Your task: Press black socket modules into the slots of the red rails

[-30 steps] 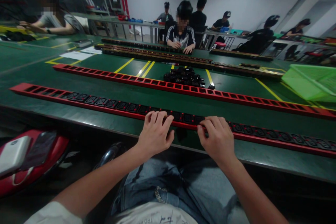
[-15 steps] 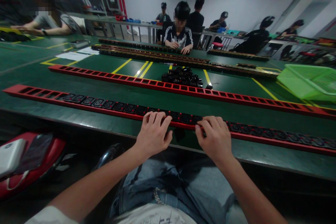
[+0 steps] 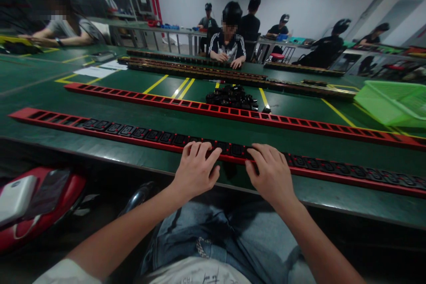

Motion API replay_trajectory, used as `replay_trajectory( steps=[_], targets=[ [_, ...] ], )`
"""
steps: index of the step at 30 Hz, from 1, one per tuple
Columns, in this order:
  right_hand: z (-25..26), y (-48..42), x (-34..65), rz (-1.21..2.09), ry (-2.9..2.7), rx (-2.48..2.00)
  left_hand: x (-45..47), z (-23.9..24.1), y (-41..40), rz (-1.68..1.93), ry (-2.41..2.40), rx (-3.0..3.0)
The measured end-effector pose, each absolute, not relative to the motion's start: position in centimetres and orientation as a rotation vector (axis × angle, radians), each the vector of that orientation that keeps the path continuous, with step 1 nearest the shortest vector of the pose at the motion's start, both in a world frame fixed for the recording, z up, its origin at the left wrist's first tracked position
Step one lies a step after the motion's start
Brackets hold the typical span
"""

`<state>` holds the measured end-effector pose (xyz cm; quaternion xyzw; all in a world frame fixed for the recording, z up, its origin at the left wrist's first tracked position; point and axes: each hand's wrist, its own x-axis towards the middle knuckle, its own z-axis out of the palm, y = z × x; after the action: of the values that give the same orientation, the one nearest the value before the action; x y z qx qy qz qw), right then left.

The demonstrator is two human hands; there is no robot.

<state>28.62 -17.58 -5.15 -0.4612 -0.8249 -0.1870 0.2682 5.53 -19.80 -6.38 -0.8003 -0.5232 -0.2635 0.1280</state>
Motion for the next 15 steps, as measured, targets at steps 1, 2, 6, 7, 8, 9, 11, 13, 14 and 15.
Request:
replay_trajectory(
  steps=[1,2,6,7,8,9,11,13,14,15],
  targets=[
    [-5.3,-17.5,28.6,-0.507,-2.254,-1.241,5.5,-6.3,-19.8,-0.761,-1.520,-2.333],
    [-5.3,-17.3,28.6,-0.512,-2.284,-1.243,5.4,-6.3,-19.7,-0.753,-1.518,-2.339],
    [-4.9,-16.2,29.1,-0.523,-2.429,-1.306,5.3,-6.0,-19.7,-0.719,-1.505,-2.369],
    [-4.6,-15.9,29.3,-0.518,-2.472,-1.322,5.3,-5.9,-19.7,-0.713,-1.499,-2.382],
    [-4.2,-15.5,29.5,-0.508,-2.515,-1.333,5.2,-5.8,-19.6,-0.713,-1.494,-2.397],
    [-3.8,-15.2,29.7,-0.492,-2.557,-1.337,5.0,-5.6,-19.5,-0.717,-1.491,-2.412],
    [-3.1,-14.7,29.9,-0.437,-2.628,-1.327,4.1,-5.1,-19.1,-0.724,-1.499,-2.433],
    [-2.5,-14.5,30.2,-0.372,-2.668,-1.316,2.2,-4.5,-18.3,-0.689,-1.519,-2.438],
    [-2.2,-14.5,30.4,-0.346,-2.678,-1.313,0.9,-4.2,-17.7,-0.651,-1.526,-2.433],
    [-2.0,-14.5,30.7,-0.329,-2.683,-1.314,-0.8,-4.0,-17.2,-0.597,-1.530,-2.432]
  ],
)
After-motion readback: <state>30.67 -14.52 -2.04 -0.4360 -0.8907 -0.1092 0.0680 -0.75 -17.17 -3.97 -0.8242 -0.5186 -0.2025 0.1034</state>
